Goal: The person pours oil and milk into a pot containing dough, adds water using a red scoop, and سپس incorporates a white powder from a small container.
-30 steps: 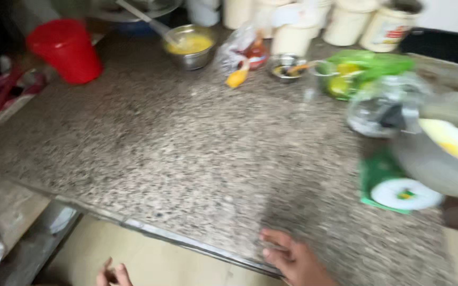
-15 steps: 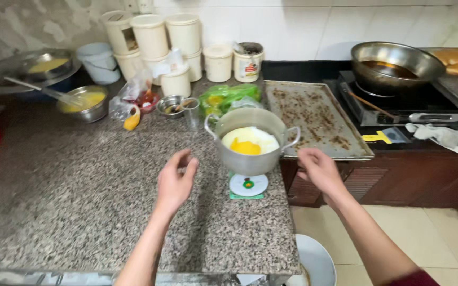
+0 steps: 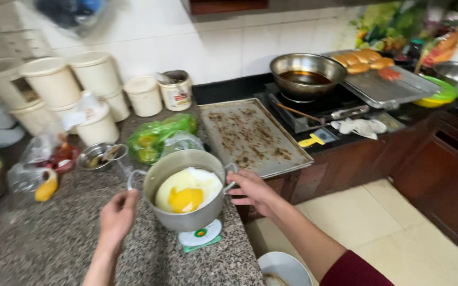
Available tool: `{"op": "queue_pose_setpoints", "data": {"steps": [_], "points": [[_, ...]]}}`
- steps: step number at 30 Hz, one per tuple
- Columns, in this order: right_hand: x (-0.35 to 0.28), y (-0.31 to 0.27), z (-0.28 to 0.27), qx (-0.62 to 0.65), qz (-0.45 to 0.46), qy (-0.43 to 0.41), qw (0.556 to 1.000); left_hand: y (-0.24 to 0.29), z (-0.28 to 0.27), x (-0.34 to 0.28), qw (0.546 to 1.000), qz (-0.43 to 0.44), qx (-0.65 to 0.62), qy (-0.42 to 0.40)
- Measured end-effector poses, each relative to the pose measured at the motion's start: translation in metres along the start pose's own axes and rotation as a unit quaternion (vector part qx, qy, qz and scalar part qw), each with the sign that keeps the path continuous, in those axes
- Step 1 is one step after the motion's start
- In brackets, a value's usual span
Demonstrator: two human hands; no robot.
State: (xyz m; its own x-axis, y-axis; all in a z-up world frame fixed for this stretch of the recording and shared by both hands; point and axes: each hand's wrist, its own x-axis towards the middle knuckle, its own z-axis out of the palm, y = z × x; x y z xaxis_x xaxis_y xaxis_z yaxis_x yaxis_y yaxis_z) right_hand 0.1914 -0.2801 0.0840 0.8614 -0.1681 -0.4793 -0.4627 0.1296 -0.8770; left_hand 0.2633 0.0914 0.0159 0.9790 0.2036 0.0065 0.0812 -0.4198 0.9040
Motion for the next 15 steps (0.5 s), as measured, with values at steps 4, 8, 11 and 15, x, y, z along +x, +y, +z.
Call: {"op": "queue_pose_setpoints", "data": {"steps": [4, 8, 11, 15], "points": [[-0.014, -0.007, -0.012, -0.01, -0.001, -0.012, 1.0, 0.012, -0.011, -0.035, 0.981, 0.092, 0.001, 0.169], [0.003, 0.005, -0.062, 0.007, 0.001, 0.03, 1.0, 0.104, -0.002, -0.124, 0.869, 0.376, 0.015, 0.32], [0.008, 0.006, -0.114, 0.045, 0.011, 0.07, 0.996, 0.167, 0.034, -0.169, 0.848, 0.426, 0.012, 0.316], [-0.01, -0.003, -0.197, 0.071, 0.004, 0.101, 0.992, 0.223, 0.132, -0.207, 0.848, 0.437, -0.082, 0.29]]}}
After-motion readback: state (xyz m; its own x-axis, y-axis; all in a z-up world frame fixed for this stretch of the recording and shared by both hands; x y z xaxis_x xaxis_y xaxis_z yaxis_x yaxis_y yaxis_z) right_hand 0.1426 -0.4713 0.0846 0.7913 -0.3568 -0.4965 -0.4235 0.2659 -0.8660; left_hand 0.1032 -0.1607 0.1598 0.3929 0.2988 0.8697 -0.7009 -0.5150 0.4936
